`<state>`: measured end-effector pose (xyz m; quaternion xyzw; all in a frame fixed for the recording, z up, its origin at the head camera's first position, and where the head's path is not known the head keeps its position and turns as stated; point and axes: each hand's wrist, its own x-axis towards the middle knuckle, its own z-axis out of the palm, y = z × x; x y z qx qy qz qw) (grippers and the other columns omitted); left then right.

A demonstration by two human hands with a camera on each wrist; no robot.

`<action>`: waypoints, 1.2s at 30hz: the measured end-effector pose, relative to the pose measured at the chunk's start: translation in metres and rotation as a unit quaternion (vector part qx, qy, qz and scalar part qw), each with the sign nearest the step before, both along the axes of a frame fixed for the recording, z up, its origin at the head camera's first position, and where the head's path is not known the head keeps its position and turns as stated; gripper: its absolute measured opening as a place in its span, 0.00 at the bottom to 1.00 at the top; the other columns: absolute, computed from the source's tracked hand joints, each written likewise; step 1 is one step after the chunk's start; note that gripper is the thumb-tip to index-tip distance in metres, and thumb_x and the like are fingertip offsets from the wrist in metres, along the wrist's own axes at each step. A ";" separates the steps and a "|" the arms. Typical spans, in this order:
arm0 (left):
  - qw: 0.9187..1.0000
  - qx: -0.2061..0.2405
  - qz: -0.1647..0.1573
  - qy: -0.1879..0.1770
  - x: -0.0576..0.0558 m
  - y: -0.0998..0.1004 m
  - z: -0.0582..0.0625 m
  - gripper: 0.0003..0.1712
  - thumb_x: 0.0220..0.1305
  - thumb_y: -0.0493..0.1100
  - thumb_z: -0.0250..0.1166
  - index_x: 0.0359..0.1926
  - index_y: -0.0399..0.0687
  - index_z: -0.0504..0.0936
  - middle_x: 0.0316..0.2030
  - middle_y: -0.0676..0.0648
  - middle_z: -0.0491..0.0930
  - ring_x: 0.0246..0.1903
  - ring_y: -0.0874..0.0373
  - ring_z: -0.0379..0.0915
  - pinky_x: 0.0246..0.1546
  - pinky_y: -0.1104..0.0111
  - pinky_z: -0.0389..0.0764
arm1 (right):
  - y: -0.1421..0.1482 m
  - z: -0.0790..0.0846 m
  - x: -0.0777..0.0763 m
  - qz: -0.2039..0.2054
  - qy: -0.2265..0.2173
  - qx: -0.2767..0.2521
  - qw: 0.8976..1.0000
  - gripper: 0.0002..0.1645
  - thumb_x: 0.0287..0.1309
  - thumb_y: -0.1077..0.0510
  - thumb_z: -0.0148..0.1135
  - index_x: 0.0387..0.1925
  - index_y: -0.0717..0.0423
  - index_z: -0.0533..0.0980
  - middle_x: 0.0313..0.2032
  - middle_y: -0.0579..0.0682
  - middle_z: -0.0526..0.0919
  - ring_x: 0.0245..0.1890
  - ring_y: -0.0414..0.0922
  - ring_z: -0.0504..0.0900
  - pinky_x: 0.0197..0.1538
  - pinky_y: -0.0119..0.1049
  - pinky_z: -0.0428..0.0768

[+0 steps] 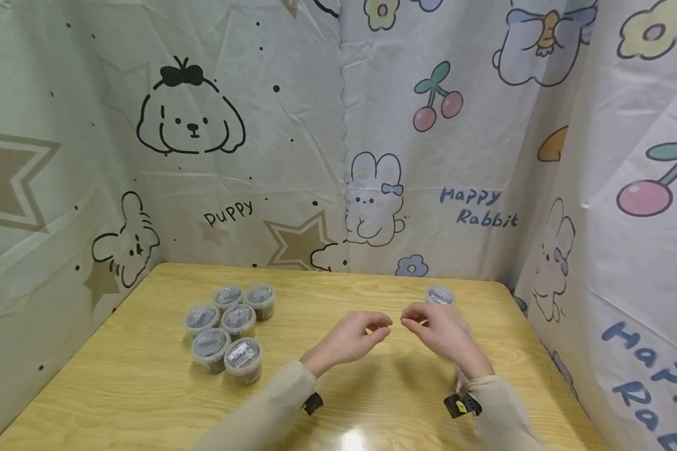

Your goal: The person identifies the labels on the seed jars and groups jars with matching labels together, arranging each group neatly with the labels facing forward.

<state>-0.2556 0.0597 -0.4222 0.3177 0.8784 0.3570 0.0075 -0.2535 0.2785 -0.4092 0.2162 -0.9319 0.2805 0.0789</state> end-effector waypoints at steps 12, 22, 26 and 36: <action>0.999 0.014 0.050 0.011 -0.007 -0.052 0.010 0.14 0.73 0.45 0.56 0.52 0.50 0.83 0.45 0.52 0.85 0.44 0.63 0.80 0.45 0.68 0.80 | -0.042 -0.018 -0.014 -0.002 0.008 -0.029 1.000 0.03 0.64 0.58 0.64 0.36 0.51 0.82 0.33 0.44 0.86 0.34 0.38 0.83 0.36 0.31 0.82; 0.998 -0.018 0.060 -0.020 -0.014 -0.088 0.018 0.11 0.72 0.43 0.58 0.42 0.48 0.86 0.33 0.52 0.84 0.29 0.64 0.74 0.33 0.68 0.78 | -0.079 -0.026 -0.019 0.006 0.024 -0.028 0.999 0.03 0.64 0.55 0.64 0.35 0.45 0.82 0.31 0.40 0.85 0.32 0.35 0.81 0.34 0.28 0.80; 0.998 -0.032 0.060 -0.014 -0.013 -0.100 0.024 0.10 0.71 0.42 0.58 0.40 0.47 0.86 0.33 0.51 0.84 0.28 0.63 0.74 0.33 0.67 0.78 | -0.092 -0.030 -0.020 0.017 0.035 -0.023 0.999 0.03 0.64 0.55 0.64 0.35 0.47 0.83 0.31 0.39 0.85 0.32 0.34 0.81 0.33 0.27 0.79; 0.996 -0.058 0.065 0.016 -0.007 -0.127 0.037 0.09 0.70 0.41 0.59 0.38 0.47 0.86 0.31 0.52 0.84 0.26 0.64 0.73 0.32 0.68 0.78 | -0.117 -0.029 -0.025 0.040 0.051 -0.018 0.998 0.02 0.62 0.56 0.66 0.33 0.48 0.83 0.29 0.38 0.84 0.31 0.34 0.81 0.32 0.27 0.78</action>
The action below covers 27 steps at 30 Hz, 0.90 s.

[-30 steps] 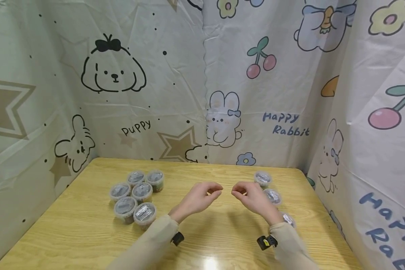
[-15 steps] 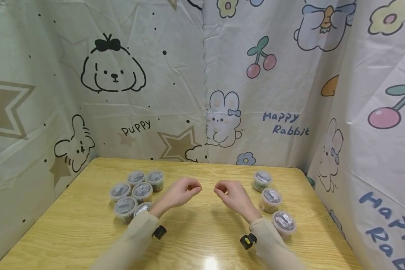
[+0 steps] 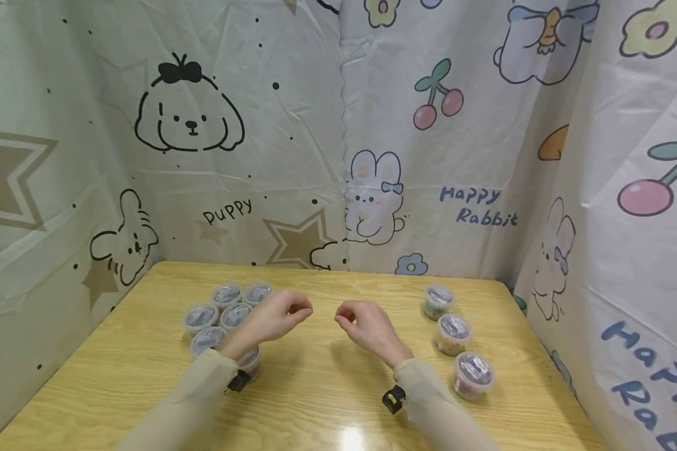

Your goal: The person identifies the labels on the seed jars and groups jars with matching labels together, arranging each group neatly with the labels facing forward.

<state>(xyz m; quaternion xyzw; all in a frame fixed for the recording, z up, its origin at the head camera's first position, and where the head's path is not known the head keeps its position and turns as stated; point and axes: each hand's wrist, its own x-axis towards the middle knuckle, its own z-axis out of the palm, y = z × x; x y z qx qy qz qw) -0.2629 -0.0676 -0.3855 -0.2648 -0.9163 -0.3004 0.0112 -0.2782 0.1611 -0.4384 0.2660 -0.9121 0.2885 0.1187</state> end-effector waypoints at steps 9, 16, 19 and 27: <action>1.000 -0.009 0.005 0.022 0.003 -0.027 -0.002 0.08 0.68 0.40 0.62 0.35 0.48 0.87 0.30 0.53 0.84 0.27 0.66 0.74 0.30 0.70 0.78 | -0.024 -0.002 0.001 0.029 -0.002 0.022 0.999 0.04 0.63 0.55 0.65 0.33 0.46 0.84 0.29 0.37 0.84 0.31 0.33 0.80 0.33 0.27 0.78; 0.999 -0.026 -0.007 0.042 0.008 -0.052 -0.009 0.06 0.67 0.39 0.63 0.34 0.50 0.86 0.30 0.55 0.83 0.29 0.66 0.74 0.31 0.72 0.77 | -0.043 -0.005 0.003 0.063 -0.010 0.040 0.997 0.04 0.64 0.54 0.64 0.34 0.45 0.84 0.31 0.38 0.85 0.32 0.32 0.80 0.33 0.27 0.78; 0.998 -0.041 -0.019 0.052 0.010 -0.063 -0.015 0.06 0.67 0.39 0.64 0.34 0.52 0.86 0.31 0.57 0.83 0.32 0.67 0.76 0.34 0.71 0.79 | -0.052 -0.007 0.004 0.071 -0.011 0.053 0.996 0.04 0.63 0.53 0.64 0.33 0.44 0.83 0.30 0.37 0.85 0.31 0.31 0.79 0.34 0.27 0.77; 0.998 -0.039 -0.043 0.040 0.016 -0.098 -0.030 0.04 0.65 0.46 0.67 0.36 0.53 0.86 0.32 0.59 0.83 0.33 0.68 0.76 0.34 0.69 0.80 | -0.074 -0.011 0.009 0.130 0.000 0.065 0.989 0.03 0.63 0.53 0.65 0.34 0.45 0.84 0.31 0.37 0.85 0.31 0.28 0.78 0.35 0.22 0.76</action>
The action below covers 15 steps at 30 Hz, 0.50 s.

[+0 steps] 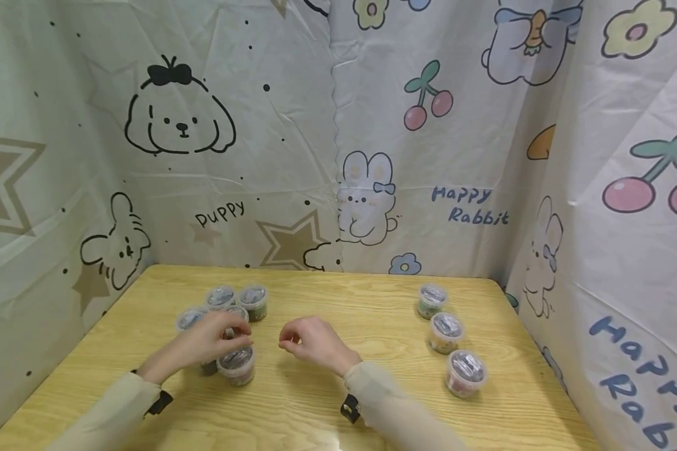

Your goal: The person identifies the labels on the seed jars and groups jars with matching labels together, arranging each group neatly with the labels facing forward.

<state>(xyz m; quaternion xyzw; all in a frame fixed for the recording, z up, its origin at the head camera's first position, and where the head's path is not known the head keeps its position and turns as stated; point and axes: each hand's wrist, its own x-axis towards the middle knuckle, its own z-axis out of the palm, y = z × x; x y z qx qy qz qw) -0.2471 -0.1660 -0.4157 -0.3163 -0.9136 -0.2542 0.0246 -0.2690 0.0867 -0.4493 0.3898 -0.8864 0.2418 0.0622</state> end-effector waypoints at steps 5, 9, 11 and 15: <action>1.000 -0.012 -0.013 0.010 0.006 -0.018 -0.005 0.07 0.60 0.52 0.71 0.33 0.56 0.83 0.29 0.62 0.81 0.28 0.70 0.73 0.30 0.72 0.77 | -0.020 0.002 0.006 0.033 -0.009 -0.011 0.999 0.07 0.62 0.52 0.66 0.39 0.48 0.84 0.37 0.41 0.87 0.36 0.34 0.82 0.38 0.21 0.77; 0.999 -0.041 -0.009 0.025 0.009 -0.027 -0.008 0.13 0.56 0.55 0.73 0.36 0.53 0.85 0.32 0.59 0.82 0.29 0.68 0.73 0.30 0.74 0.74 | -0.032 0.001 0.010 0.041 -0.010 -0.008 0.999 0.14 0.59 0.50 0.68 0.46 0.49 0.83 0.44 0.43 0.87 0.41 0.37 0.83 0.41 0.20 0.77; 0.998 -0.056 -0.008 0.034 0.010 -0.029 -0.008 0.17 0.55 0.58 0.73 0.38 0.52 0.85 0.34 0.58 0.83 0.33 0.65 0.75 0.32 0.72 0.76 | -0.036 -0.001 0.010 0.044 -0.007 -0.007 0.999 0.17 0.58 0.48 0.69 0.48 0.48 0.82 0.46 0.43 0.86 0.43 0.38 0.83 0.42 0.20 0.77; 0.996 -0.075 -0.007 0.042 0.011 -0.032 -0.010 0.24 0.50 0.65 0.73 0.39 0.54 0.86 0.41 0.56 0.83 0.43 0.59 0.77 0.45 0.61 0.80 | -0.041 -0.004 0.010 0.061 -0.012 -0.014 0.998 0.19 0.58 0.45 0.69 0.49 0.47 0.82 0.50 0.43 0.85 0.46 0.39 0.83 0.44 0.24 0.80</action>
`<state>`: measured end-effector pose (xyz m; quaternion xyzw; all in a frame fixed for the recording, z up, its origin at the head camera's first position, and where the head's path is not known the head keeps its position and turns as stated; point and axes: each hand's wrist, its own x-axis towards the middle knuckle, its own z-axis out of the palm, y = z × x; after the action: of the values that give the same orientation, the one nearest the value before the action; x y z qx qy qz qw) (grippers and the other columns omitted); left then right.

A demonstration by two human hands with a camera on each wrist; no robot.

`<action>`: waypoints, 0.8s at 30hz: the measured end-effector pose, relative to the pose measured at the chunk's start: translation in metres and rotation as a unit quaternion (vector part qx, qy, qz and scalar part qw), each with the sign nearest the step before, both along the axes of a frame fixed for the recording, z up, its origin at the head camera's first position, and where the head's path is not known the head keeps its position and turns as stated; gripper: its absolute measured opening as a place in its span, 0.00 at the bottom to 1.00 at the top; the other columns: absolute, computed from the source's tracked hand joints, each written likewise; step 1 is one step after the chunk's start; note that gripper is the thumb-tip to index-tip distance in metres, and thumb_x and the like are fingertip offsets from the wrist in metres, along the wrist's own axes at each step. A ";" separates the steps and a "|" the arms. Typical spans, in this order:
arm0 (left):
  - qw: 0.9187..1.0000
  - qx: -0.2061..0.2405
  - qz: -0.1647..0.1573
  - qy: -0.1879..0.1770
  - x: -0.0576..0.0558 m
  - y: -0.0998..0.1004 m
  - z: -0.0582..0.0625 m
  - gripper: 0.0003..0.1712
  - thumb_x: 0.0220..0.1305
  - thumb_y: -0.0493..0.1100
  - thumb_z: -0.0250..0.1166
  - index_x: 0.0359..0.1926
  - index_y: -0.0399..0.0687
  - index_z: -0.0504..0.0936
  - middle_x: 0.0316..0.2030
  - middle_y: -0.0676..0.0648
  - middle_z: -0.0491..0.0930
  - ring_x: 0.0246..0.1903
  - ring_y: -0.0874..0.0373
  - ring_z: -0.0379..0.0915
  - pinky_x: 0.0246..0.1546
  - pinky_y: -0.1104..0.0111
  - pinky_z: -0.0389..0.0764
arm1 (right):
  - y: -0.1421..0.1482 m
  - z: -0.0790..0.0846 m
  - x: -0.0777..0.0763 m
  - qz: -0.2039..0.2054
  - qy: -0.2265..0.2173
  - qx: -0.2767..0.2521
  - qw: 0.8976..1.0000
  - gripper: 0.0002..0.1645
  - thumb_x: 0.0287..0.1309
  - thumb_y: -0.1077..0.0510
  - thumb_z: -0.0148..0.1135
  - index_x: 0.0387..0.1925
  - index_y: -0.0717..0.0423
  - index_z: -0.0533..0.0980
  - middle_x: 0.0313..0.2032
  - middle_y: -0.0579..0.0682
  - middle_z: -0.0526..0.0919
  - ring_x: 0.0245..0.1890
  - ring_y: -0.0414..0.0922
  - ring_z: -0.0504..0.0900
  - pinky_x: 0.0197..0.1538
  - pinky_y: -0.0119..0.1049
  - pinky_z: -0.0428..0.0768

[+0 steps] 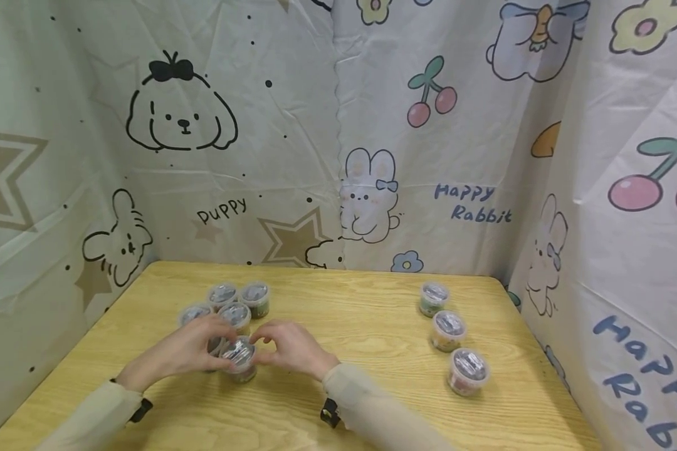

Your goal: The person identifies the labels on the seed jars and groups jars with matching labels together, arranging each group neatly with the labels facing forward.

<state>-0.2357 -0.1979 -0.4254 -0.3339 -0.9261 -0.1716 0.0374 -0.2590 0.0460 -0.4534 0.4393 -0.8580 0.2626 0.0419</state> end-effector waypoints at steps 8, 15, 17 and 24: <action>0.999 -0.010 0.017 -0.026 0.002 0.001 -0.004 0.27 0.46 0.67 0.74 0.42 0.58 0.84 0.44 0.58 0.81 0.46 0.59 0.75 0.43 0.62 0.79 | -0.005 -0.004 0.003 0.021 0.002 0.007 1.000 0.12 0.56 0.46 0.70 0.40 0.45 0.82 0.55 0.46 0.83 0.54 0.40 0.81 0.42 0.19 0.78; 0.999 0.010 0.025 -0.026 0.006 0.006 -0.010 0.26 0.48 0.64 0.75 0.43 0.55 0.85 0.41 0.57 0.81 0.44 0.58 0.74 0.40 0.67 0.78 | -0.009 -0.012 0.001 0.036 0.008 -0.001 0.999 0.16 0.51 0.45 0.74 0.35 0.46 0.77 0.43 0.40 0.85 0.42 0.31 0.80 0.41 0.17 0.75; 0.999 0.017 0.023 -0.021 0.005 0.009 -0.011 0.26 0.48 0.63 0.75 0.43 0.54 0.85 0.40 0.58 0.82 0.42 0.59 0.74 0.38 0.68 0.77 | -0.008 -0.012 0.001 0.040 0.004 -0.008 0.999 0.17 0.50 0.46 0.74 0.34 0.46 0.75 0.39 0.39 0.84 0.40 0.31 0.80 0.40 0.17 0.75; 0.999 0.024 0.027 -0.008 0.004 0.019 -0.014 0.24 0.48 0.60 0.77 0.42 0.55 0.84 0.40 0.59 0.82 0.43 0.61 0.73 0.41 0.66 0.78 | 0.001 -0.013 -0.001 0.036 -0.034 -0.022 0.999 0.16 0.51 0.49 0.74 0.32 0.47 0.72 0.39 0.38 0.81 0.37 0.36 0.79 0.35 0.19 0.75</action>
<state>-0.2319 -0.1786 -0.4396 -0.3063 -0.9307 -0.1952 0.0428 -0.2601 0.0469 -0.4659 0.4599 -0.8364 0.2978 0.0127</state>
